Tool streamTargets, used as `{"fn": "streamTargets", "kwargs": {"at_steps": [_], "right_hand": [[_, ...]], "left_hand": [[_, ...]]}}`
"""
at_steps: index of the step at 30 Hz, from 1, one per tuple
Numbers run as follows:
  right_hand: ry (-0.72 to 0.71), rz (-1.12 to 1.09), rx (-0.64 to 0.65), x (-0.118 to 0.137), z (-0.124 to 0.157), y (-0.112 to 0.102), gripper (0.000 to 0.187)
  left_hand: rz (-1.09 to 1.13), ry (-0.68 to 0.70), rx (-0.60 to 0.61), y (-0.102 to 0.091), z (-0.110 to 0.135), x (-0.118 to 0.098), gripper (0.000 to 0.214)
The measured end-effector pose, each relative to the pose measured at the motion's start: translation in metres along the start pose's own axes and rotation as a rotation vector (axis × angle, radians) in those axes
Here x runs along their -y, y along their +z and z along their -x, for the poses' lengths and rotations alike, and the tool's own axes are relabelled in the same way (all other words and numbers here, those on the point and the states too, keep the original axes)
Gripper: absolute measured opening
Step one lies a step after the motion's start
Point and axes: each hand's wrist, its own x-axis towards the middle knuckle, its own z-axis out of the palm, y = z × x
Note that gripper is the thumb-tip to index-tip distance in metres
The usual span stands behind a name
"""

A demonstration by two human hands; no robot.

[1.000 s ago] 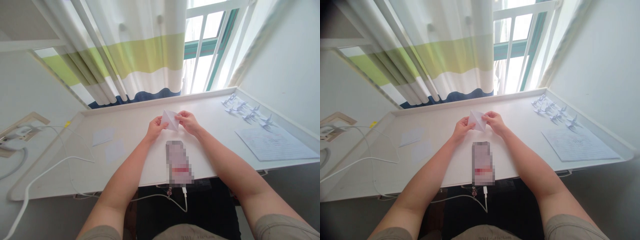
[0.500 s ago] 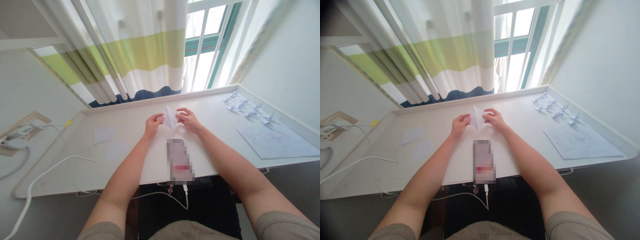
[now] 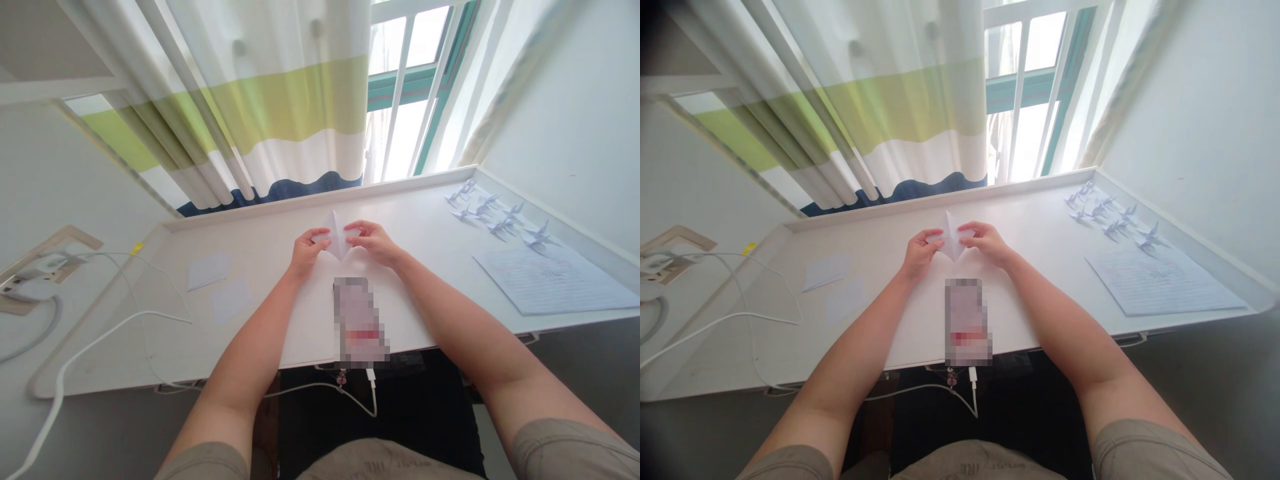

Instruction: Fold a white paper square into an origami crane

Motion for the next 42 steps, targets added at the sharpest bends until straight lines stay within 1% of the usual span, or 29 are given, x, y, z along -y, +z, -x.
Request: {"fn": "streamTargets", "kwargs": {"at_steps": [2, 4, 8, 10, 14, 20, 25, 30, 34, 38, 42], "right_hand": [[-0.027, -0.038, -0.050, -0.0016, -0.0029, -0.0015, 0.048], [-0.035, -0.059, -0.069, -0.0029, -0.0050, -0.0026, 0.050], [-0.045, -0.049, -0.069, -0.0046, -0.0061, -0.0033, 0.051], [-0.052, -0.043, -0.062, -0.0050, -0.0058, -0.0034, 0.051], [-0.045, -0.037, -0.046, -0.0050, -0.0046, -0.0037, 0.050], [0.021, 0.023, 0.049, -0.0036, -0.0006, -0.0019, 0.048], [0.036, 0.036, 0.071, -0.0031, 0.0008, -0.0008, 0.049], [0.009, 0.023, 0.013, -0.0052, -0.0024, -0.0016, 0.049], [-0.032, 0.005, -0.040, -0.0080, -0.0053, -0.0023, 0.048], [-0.027, 0.015, -0.046, -0.0085, -0.0055, -0.0025, 0.047], [-0.019, 0.004, -0.051, -0.0066, -0.0048, -0.0019, 0.048]], "left_hand": [[-0.029, 0.025, -0.033, -0.0001, -0.0010, 0.0004, 0.041], [-0.059, 0.047, -0.053, -0.0002, -0.0013, 0.0003, 0.042], [-0.066, 0.045, -0.017, 0.0009, 0.0004, -0.0008, 0.049], [-0.067, 0.052, 0.004, 0.0015, 0.0011, -0.0012, 0.051], [-0.086, 0.086, 0.003, 0.0019, 0.0009, -0.0019, 0.048], [-0.082, 0.065, 0.070, 0.0019, 0.0018, -0.0025, 0.048], [-0.086, 0.038, 0.090, 0.0027, 0.0037, -0.0021, 0.046], [-0.114, 0.076, 0.033, 0.0028, 0.0030, -0.0030, 0.046], [-0.100, 0.074, -0.016, 0.0024, 0.0018, -0.0016, 0.051], [-0.106, 0.081, -0.026, 0.0029, 0.0021, -0.0004, 0.052], [-0.139, 0.099, -0.061, 0.0038, 0.0027, -0.0016, 0.049]]}}
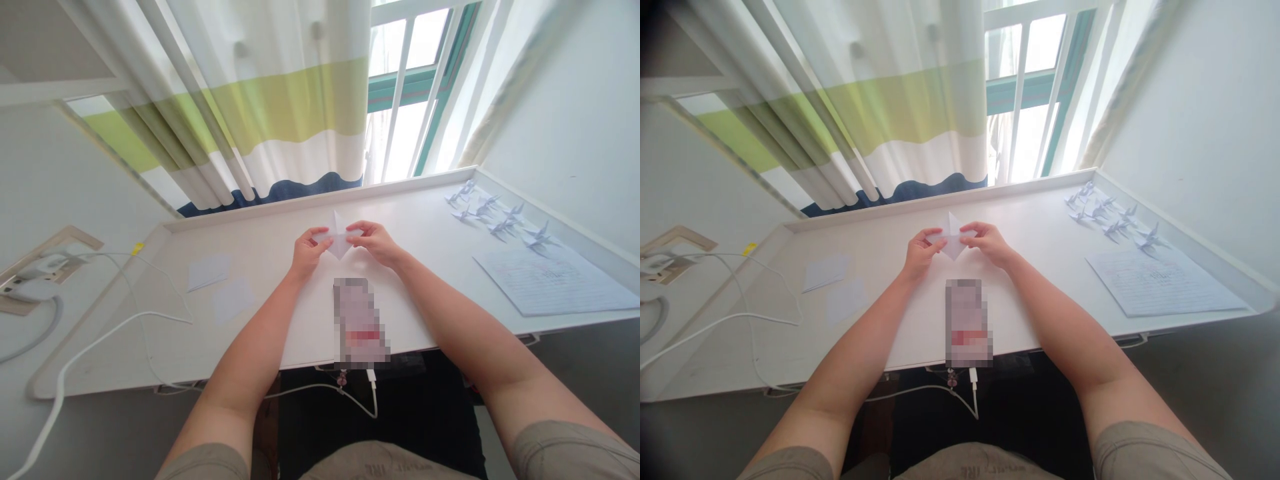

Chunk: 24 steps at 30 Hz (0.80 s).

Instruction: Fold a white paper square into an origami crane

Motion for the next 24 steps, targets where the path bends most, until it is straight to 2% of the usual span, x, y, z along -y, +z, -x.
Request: {"fn": "streamTargets", "kwargs": {"at_steps": [10, 13, 18, 21, 24], "right_hand": [[-0.003, -0.013, -0.006, 0.0003, -0.0004, -0.0009, 0.048], [0.017, -0.045, 0.003, 0.0014, 0.0009, -0.0013, 0.048], [0.081, -0.085, 0.091, 0.0012, 0.0033, 0.0006, 0.052], [0.077, -0.099, 0.091, -0.0007, 0.0024, 0.0002, 0.053], [0.050, -0.118, 0.039, -0.0026, 0.0005, -0.0014, 0.053]], "left_hand": [[0.000, -0.002, 0.007, -0.0022, -0.0014, -0.0005, 0.044], [0.050, -0.026, 0.049, -0.0019, -0.0011, -0.0006, 0.043], [0.110, -0.095, 0.151, 0.0000, 0.0016, -0.0018, 0.050], [0.124, -0.108, 0.140, 0.0001, 0.0014, -0.0016, 0.051], [0.154, -0.113, 0.109, -0.0001, -0.0003, -0.0001, 0.053]]}}
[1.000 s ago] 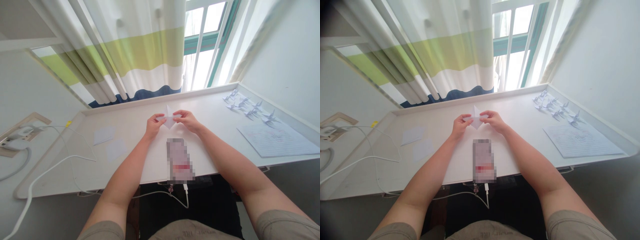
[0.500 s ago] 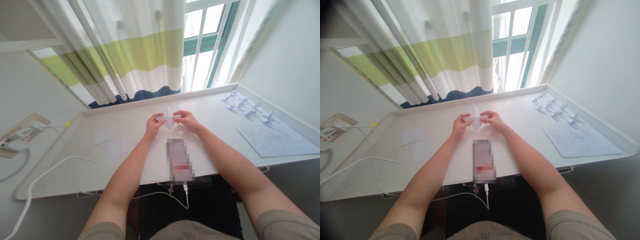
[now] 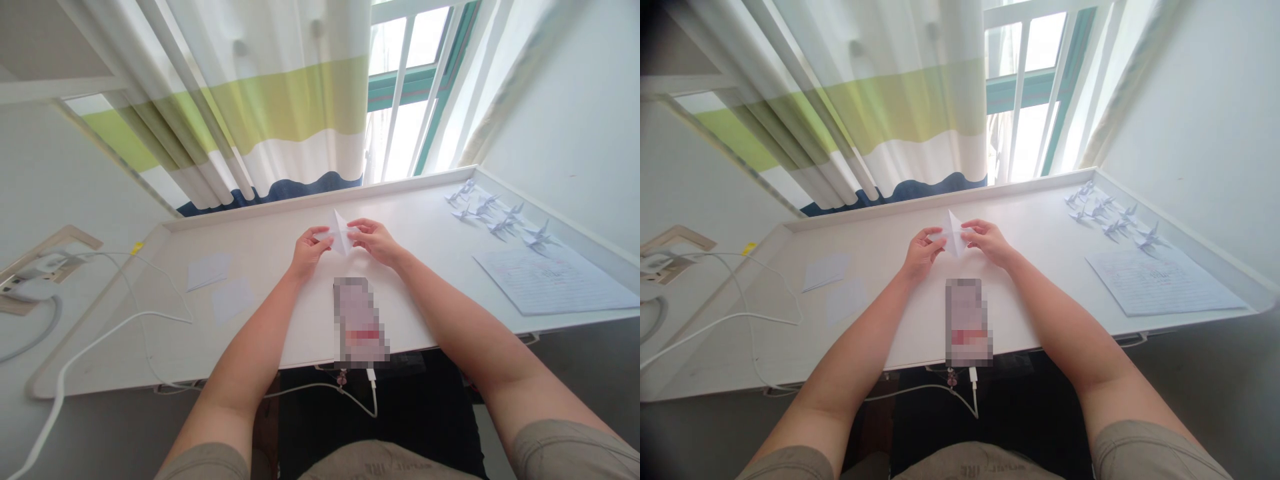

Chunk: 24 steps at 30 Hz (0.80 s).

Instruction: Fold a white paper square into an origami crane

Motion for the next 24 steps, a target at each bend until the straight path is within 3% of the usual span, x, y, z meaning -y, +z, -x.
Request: {"fn": "streamTargets", "kwargs": {"at_steps": [7, 13, 17, 24], "right_hand": [[0.045, -0.049, 0.031, -0.0016, -0.0013, 0.0033, 0.057], [-0.025, -0.137, -0.128, 0.0031, -0.0049, 0.0029, 0.061], [0.002, -0.107, -0.112, 0.0020, -0.0037, 0.0055, 0.060], [0.060, -0.098, -0.052, 0.0046, 0.0002, 0.0075, 0.058]], "left_hand": [[0.060, -0.051, 0.018, 0.0028, -0.0002, 0.0011, 0.067], [0.112, -0.085, 0.035, 0.0032, 0.0021, -0.0027, 0.080], [0.097, -0.057, 0.054, 0.0066, 0.0029, -0.0001, 0.080], [0.077, -0.005, -0.015, 0.0053, -0.0001, -0.0006, 0.078]]}}
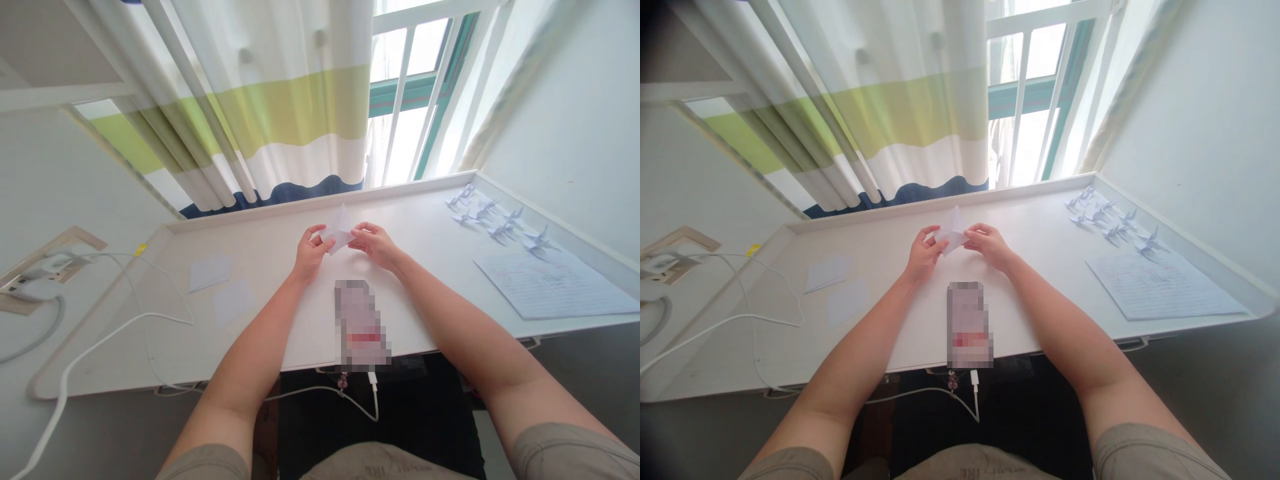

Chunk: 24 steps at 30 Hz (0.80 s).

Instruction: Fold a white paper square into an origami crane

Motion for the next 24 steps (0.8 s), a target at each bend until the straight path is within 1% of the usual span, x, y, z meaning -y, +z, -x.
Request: {"fn": "streamTargets", "kwargs": {"at_steps": [3, 7, 10, 12, 13, 15, 17, 19, 21, 24], "right_hand": [[-0.034, -0.023, -0.033, 0.006, 0.000, -0.004, 0.058], [-0.080, -0.011, -0.064, 0.010, 0.000, -0.007, 0.070], [-0.093, 0.021, -0.041, 0.010, 0.001, -0.007, 0.074], [-0.094, 0.050, -0.014, 0.009, 0.002, -0.007, 0.075], [-0.093, 0.067, -0.003, 0.009, 0.002, -0.006, 0.073], [-0.101, 0.112, 0.009, 0.007, 0.003, -0.004, 0.064], [-0.131, 0.169, 0.006, 0.006, 0.005, -0.002, 0.051], [-0.168, 0.222, -0.005, 0.005, 0.007, 0.001, 0.044], [-0.181, 0.269, -0.015, 0.007, 0.009, 0.004, 0.043], [-0.203, 0.328, 0.008, 0.014, 0.008, 0.007, 0.045]], "left_hand": [[-0.029, -0.025, 0.027, -0.002, 0.001, -0.002, 0.072], [-0.089, -0.027, 0.020, -0.002, 0.003, -0.001, 0.057], [-0.092, -0.013, 0.002, -0.002, 0.003, -0.001, 0.052], [-0.061, 0.006, 0.010, -0.003, 0.002, -0.002, 0.055], [-0.048, 0.018, 0.013, -0.003, 0.002, -0.002, 0.059], [-0.042, 0.036, 0.010, -0.004, 0.002, -0.002, 0.063], [-0.062, 0.031, 0.000, -0.004, 0.003, -0.003, 0.063], [-0.090, 0.014, -0.013, -0.004, 0.005, -0.004, 0.062], [-0.125, 0.008, -0.034, -0.002, 0.006, -0.007, 0.060], [-0.208, 0.017, -0.041, 0.000, 0.007, -0.016, 0.053]]}}
